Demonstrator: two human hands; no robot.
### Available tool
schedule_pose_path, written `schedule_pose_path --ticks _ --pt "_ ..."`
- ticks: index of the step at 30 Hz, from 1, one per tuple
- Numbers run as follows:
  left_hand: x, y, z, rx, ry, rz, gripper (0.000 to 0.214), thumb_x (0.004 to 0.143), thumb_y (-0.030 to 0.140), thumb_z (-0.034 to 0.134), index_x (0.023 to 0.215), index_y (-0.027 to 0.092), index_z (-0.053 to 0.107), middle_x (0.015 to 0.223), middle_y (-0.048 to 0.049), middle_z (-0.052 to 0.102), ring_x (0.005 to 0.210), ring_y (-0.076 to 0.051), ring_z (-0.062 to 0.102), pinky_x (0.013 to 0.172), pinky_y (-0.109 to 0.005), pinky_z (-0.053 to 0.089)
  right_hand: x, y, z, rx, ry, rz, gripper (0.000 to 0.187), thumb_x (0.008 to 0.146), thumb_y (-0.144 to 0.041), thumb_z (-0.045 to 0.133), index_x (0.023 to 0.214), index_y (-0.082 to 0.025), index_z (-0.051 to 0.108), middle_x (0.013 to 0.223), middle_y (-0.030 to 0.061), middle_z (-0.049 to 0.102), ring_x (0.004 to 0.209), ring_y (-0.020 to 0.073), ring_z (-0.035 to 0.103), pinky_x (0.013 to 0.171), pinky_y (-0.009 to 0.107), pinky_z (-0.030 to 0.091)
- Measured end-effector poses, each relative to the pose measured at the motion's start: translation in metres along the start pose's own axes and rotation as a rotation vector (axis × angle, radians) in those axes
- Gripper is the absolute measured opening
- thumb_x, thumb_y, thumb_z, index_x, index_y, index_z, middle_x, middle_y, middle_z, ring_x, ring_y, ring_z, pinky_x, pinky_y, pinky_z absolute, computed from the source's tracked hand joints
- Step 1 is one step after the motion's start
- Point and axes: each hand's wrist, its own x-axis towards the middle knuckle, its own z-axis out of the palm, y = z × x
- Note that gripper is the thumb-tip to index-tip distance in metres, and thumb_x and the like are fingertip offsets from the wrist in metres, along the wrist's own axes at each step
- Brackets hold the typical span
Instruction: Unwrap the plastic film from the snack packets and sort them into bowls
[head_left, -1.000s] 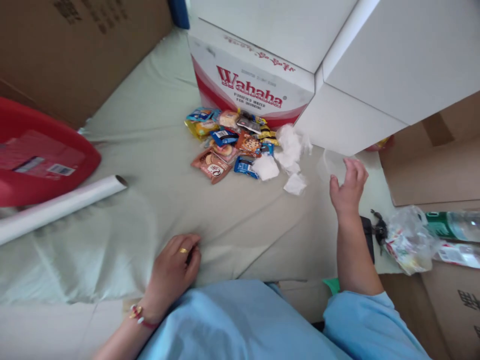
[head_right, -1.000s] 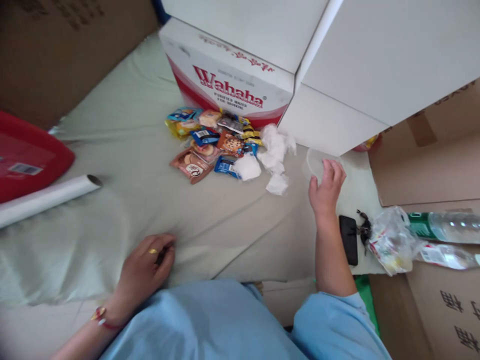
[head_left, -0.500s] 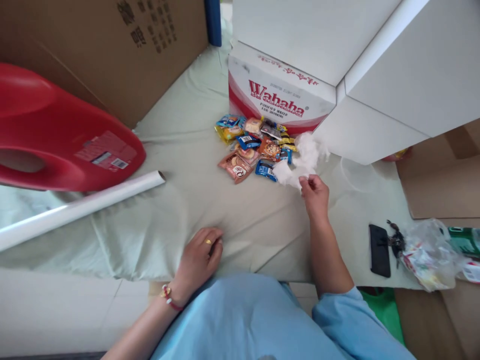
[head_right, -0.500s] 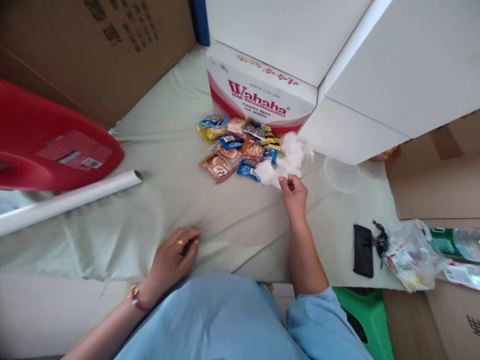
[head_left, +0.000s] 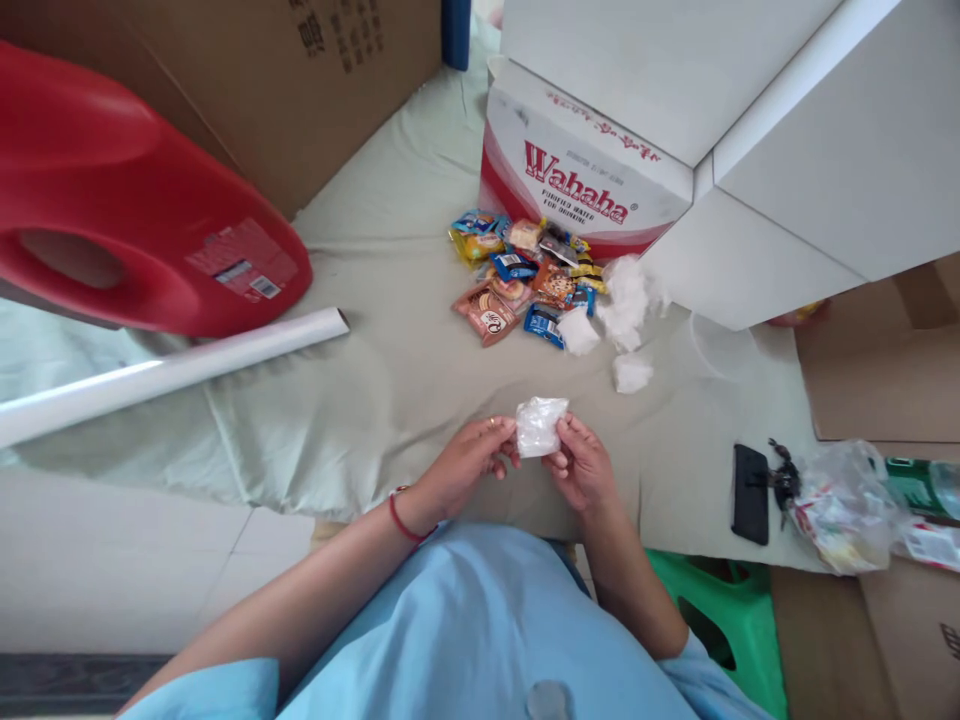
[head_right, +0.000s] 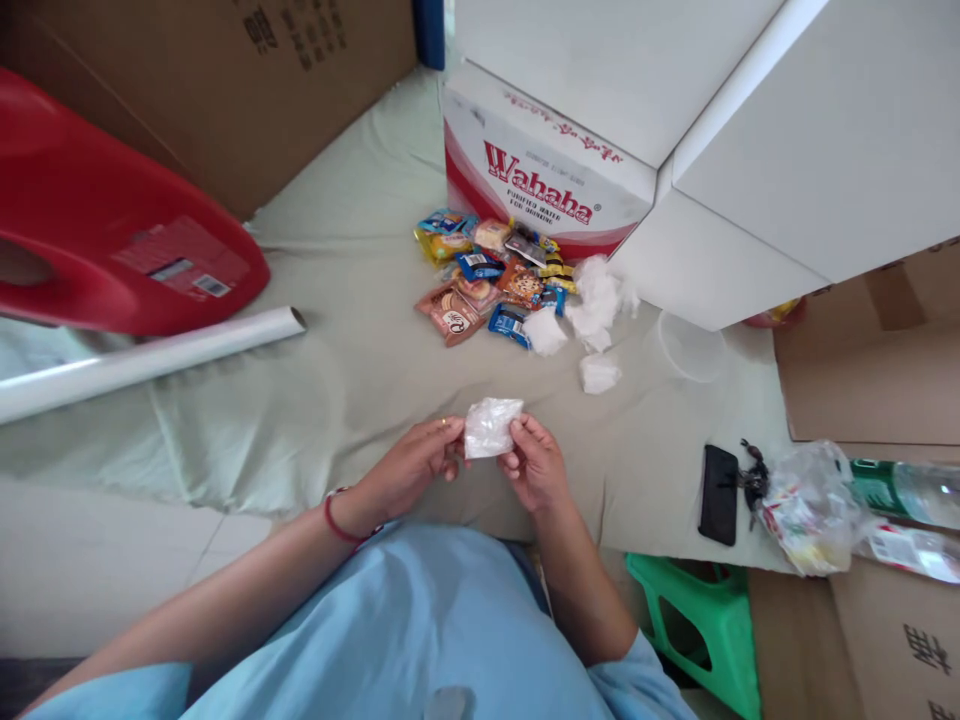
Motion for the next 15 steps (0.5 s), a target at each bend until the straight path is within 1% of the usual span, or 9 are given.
schedule_pose_path --ticks 3,6,7,8,9,11,12,13,15 --pt "0.002 -0.002 0.002 -0.067 0.05 0.023 0.05 0.072 0.062 0.086 0.083 0.019 0.063 0.071 0.0028 0.058 0.063 -0.01 0.051 0.056 -0.022 0.041 0.0 0.007 -0.001 -0.204 0.005 -0.088 0.044 0.077 -0.056 0.088 0.095 -0.021 0.069 0.067 -0.006 0.054 0.049 0.006 0.039 0.041 0.018 0.032" --pt "0.0 -0.004 0.002 -0.025 0.122 0.074 0.05 0.072 0.059 0.088 0.084 0.019 0.061 0.067 0.0051 0.057 0.06 -0.009 0.049 0.057 -0.023 0.04 -0.004 0.01 -0.007 -0.46 0.175 -0.341 0.039 0.089 -0.058 0.077 0.102 -0.022 0.068 0.07 -0.0041 0.056 0.058 0.0103 0.047 0.052 0.022 0.041" --pt "-0.001 -0.005 0.003 -0.009 0.141 0.086 0.049 0.072 0.059 0.088 0.084 0.019 0.06 0.067 0.0054 0.057 0.06 -0.009 0.049 0.057 -0.023 0.04 -0.006 0.011 -0.009 -0.519 0.197 -0.411 0.037 0.092 -0.057 0.073 0.103 -0.022 0.068 0.072 -0.0033 0.057 0.061 0.0115 0.049 0.055 0.023 0.043" --pt "-0.002 -0.006 0.004 0.007 0.15 0.097 0.049 0.072 0.058 0.089 0.083 0.019 0.06 0.068 0.0054 0.057 0.06 -0.009 0.049 0.058 -0.024 0.04 -0.008 0.011 -0.009 -0.561 0.166 -0.454 0.035 0.094 -0.057 0.071 0.104 -0.023 0.068 0.077 -0.0019 0.059 0.066 0.0127 0.052 0.059 0.024 0.046" --pt "-0.003 -0.006 0.005 0.017 0.15 0.105 0.049 0.072 0.057 0.089 0.082 0.019 0.06 0.068 0.0053 0.058 0.06 -0.009 0.049 0.059 -0.024 0.04 -0.01 0.011 -0.009 -0.594 0.084 -0.469 0.034 0.093 -0.056 0.073 0.105 -0.024 0.068 0.084 -0.0001 0.062 0.071 0.0142 0.056 0.063 0.026 0.05" --pt "-0.003 -0.008 0.007 0.009 0.147 0.123 0.047 0.072 0.054 0.089 0.082 0.019 0.06 0.071 0.0046 0.06 0.063 -0.01 0.051 0.062 -0.025 0.042 -0.013 0.011 -0.006 -0.662 -0.117 -0.457 0.037 0.085 -0.051 0.082 0.11 -0.026 0.07 0.1 0.0034 0.067 0.088 0.0181 0.063 0.074 0.029 0.056" --pt "-0.003 -0.009 0.007 -0.007 0.154 0.132 0.046 0.072 0.052 0.09 0.082 0.019 0.061 0.073 0.004 0.061 0.066 -0.01 0.053 0.065 -0.025 0.043 -0.013 0.011 -0.004 -0.689 -0.182 -0.447 0.04 0.081 -0.048 0.087 0.112 -0.027 0.072 0.107 0.0046 0.067 0.096 0.02 0.065 0.079 0.031 0.058" --pt "-0.002 -0.01 0.007 -0.03 0.164 0.139 0.045 0.07 0.05 0.091 0.083 0.018 0.062 0.075 0.0033 0.062 0.069 -0.011 0.055 0.068 -0.025 0.044 -0.012 0.011 -0.003 -0.698 -0.207 -0.438 0.041 0.079 -0.045 0.089 0.113 -0.028 0.073 0.11 0.0051 0.068 0.102 0.0211 0.065 0.083 0.032 0.058" --pt "-0.002 -0.011 0.006 -0.077 0.178 0.144 0.044 0.068 0.046 0.093 0.086 0.018 0.064 0.078 0.0023 0.064 0.074 -0.012 0.057 0.071 -0.026 0.046 -0.009 0.012 -0.001 -0.653 -0.191 -0.395 0.033 0.083 -0.044 0.086 0.109 -0.027 0.074 0.105 0.004 0.07 0.098 0.0198 0.067 0.083 0.032 0.058"
